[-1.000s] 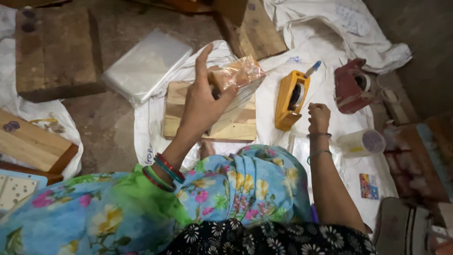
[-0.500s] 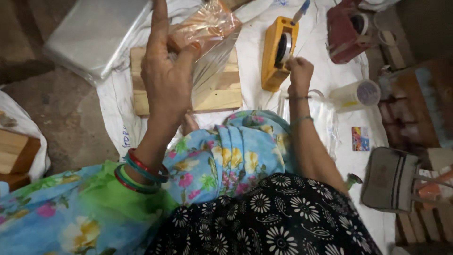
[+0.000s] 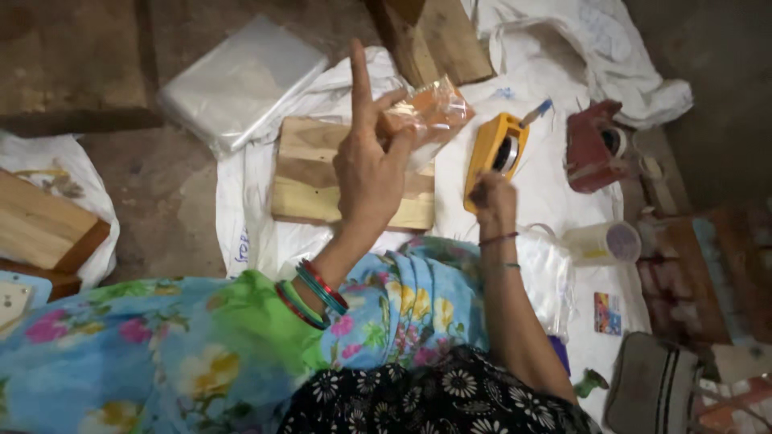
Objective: The person wraps wooden switchboards in clear plastic film using a handheld dispenser. They place each switchboard on a white sack, pull film from the dispenser, and smooth the film over the surface before moving to the next item.
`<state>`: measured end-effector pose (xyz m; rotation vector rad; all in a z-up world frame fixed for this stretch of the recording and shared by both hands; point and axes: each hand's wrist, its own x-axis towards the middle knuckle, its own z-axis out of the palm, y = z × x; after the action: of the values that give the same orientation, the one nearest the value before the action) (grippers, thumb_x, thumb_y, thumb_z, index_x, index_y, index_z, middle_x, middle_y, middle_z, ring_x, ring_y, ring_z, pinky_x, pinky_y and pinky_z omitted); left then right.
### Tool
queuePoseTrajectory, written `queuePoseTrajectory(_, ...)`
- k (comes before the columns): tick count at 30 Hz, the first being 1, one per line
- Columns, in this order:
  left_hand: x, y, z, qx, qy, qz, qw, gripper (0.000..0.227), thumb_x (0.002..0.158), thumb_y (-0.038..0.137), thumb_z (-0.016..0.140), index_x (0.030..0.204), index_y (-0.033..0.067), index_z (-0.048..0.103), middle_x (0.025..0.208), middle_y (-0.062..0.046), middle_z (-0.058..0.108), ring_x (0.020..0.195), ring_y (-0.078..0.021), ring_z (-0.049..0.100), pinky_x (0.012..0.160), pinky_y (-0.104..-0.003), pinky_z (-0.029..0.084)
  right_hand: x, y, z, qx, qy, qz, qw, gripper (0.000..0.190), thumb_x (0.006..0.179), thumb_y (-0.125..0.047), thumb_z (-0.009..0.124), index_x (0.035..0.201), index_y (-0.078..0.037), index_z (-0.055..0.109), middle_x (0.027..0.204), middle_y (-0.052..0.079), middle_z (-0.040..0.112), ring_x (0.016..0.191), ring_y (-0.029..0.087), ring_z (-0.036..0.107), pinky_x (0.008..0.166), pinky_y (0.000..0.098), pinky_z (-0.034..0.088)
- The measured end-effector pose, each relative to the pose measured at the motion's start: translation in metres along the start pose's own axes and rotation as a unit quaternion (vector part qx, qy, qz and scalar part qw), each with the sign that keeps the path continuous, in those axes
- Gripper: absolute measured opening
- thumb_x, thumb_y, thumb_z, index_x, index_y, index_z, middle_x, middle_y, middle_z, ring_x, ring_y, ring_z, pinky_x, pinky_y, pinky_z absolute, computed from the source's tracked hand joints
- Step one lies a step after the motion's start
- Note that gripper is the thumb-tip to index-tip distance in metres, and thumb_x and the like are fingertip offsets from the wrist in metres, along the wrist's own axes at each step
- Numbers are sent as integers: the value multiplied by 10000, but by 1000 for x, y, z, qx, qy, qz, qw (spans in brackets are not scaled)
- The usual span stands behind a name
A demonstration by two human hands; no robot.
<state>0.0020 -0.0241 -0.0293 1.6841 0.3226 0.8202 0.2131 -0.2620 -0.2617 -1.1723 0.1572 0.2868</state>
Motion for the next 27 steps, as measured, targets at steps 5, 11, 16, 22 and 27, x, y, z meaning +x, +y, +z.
queuePoseTrajectory(5,1,2,0,-6,8,14,1000,957,898,94,659,1668,317,136,1230,-28,797,790,-154,733,776,-324,612,-120,-147,117,-77,-132,-213,965,166,1011,-91,658,1053,53,730,829,28,668,707,89,581,655,218,452)
queuePoseTrajectory(11,-1,5,0,-10,43,18,999,888,944,145,655,1656,320,154,1194,-20,803,852,-212,769,784,-354,602,-201,-201,233,-393,-245,-238,854,197,991,-76,664,1084,69,760,826,36,727,748,78,636,687,205,488)
queuePoseTrajectory(16,-2,2,4,-25,63,33,997,851,942,123,624,1659,323,213,1188,-62,777,972,-287,764,829,-395,603,-192,-196,259,-480,-247,-207,816,178,908,-90,717,1004,56,682,807,115,745,705,129,701,622,268,542)
queuePoseTrajectory(22,1,-3,4,18,52,25,998,103,907,202,682,991,144,695,1406,-127,652,961,-304,748,835,-407,581,-183,-193,247,-641,-221,-320,662,211,931,-129,755,954,25,614,756,175,729,715,161,717,580,309,535)
queuePoseTrajectory(27,6,-4,-9,-19,-7,48,999,286,912,225,657,1166,176,779,1306,-153,654,993,-299,738,851,-379,589,-183,-190,236,-616,-238,-349,665,174,945,-76,753,983,-20,593,718,132,677,679,174,650,573,317,492)
